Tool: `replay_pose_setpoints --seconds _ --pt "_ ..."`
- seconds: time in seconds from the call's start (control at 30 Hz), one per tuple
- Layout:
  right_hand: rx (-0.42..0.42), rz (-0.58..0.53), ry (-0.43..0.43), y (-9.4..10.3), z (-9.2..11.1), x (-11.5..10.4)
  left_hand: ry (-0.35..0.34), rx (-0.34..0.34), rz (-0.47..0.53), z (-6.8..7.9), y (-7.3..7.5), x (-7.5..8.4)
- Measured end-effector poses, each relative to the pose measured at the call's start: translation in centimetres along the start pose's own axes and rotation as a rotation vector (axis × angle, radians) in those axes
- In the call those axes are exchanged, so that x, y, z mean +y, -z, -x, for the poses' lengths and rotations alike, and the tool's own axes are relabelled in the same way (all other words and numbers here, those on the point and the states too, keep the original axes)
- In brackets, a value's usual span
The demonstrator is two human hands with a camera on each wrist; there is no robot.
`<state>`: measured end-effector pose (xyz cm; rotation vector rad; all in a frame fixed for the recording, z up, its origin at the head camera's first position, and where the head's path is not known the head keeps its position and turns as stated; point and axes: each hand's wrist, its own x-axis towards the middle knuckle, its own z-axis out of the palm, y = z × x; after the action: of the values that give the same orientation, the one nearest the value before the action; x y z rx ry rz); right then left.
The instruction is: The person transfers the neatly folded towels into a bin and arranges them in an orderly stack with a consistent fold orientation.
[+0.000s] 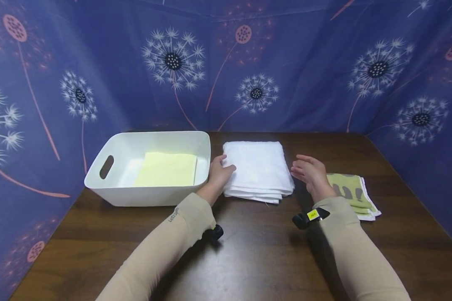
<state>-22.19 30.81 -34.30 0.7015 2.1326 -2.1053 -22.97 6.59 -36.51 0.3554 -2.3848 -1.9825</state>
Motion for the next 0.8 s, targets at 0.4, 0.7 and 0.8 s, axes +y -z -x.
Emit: replay_pose_setpoints --seconds 0.4,0.7,0.8 --pt "0.040 0.020 -0.018 0.3 -1.5 1.4 0.031 -0.009 0.043 -0.4 0.2 -0.8" --pt "0.010 0.085 -0.077 -0.5 -1.6 1.5 0.071 0.002 0.117 -0.7 0.1 -1.4" --pt "0.003 0.096 -0.094 -0.5 -1.9 1.8 0.071 -0.004 0.126 -0.6 0.1 -1.4"
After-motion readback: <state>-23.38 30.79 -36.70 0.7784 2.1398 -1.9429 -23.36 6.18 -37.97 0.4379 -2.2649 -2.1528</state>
